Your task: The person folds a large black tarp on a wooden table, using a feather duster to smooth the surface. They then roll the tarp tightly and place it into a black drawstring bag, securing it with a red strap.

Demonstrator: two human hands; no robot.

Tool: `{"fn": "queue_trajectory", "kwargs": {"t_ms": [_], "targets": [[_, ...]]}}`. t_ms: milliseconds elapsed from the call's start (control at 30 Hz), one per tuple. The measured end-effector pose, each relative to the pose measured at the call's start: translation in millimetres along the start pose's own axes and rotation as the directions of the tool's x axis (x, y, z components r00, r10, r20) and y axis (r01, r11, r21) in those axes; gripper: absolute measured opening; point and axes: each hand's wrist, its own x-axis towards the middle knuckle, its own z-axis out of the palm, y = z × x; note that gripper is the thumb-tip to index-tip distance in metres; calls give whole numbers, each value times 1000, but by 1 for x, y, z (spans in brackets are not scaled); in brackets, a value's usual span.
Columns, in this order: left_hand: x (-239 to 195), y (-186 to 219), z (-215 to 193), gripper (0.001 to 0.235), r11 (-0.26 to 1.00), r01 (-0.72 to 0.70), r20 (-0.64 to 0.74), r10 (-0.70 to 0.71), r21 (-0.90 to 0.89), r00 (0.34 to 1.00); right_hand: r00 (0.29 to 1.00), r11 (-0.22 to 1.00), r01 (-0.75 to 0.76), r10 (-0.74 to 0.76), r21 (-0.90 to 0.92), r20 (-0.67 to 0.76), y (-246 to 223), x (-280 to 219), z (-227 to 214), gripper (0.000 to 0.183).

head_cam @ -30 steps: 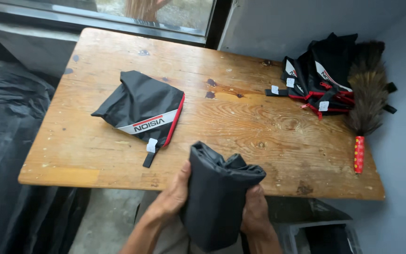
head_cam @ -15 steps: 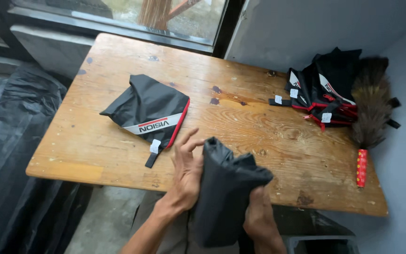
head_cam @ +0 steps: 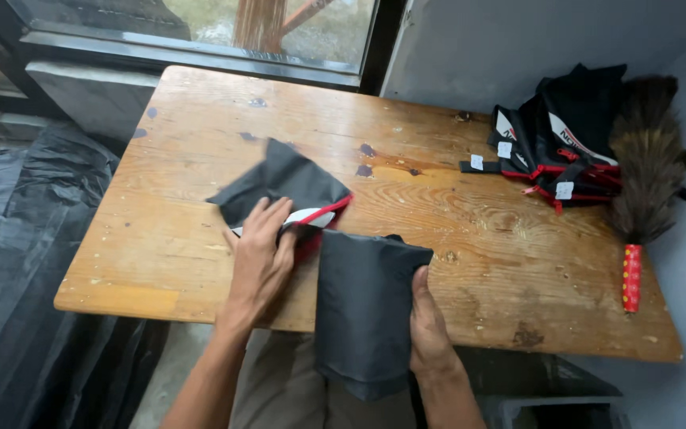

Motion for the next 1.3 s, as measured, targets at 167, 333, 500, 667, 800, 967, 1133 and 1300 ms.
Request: {"fn": "queue_trajectory", "kwargs": {"t_ms": [167,333,500,667,800,967,1133,1300], "targets": [[-12,38,-33,41,851,-51,-2,58,-523,998,998,1000,28,-28,-5,-60,14,7,-16,79],[-23,63,-41,42,820,-130,-60,117,-558,991,989,988,135,-131,-69,61,12,-10,-20,80],[-32,59,-36,46,814,-206,-64,204,-543,977,672,871,490,-360,-25,648,-4,-45,-3,77],[-36,65,-46,57,769,-228,-16,273,-597,962,778,764,608,-522,-214,349,-5,-42,-9,55],[-41,59,-40,72,736,-236,5,310,-635,951,636,196,567,-721,-800,275,9,-41,-51,42],[-46,61,-30,64,594,-297,-63,382,-747,922,726,288,367,-683,-885,79,31,-31,-75,67],[-52,65,-20,63,538,-258,-10,421,-803,907,686,77,487,-651,-870,326,1,-53,-27,64],[-65,70,-10,56,425,-170,16,400,-889,917,554,-166,626,-592,-762,585,-10,-64,-4,64]]}}
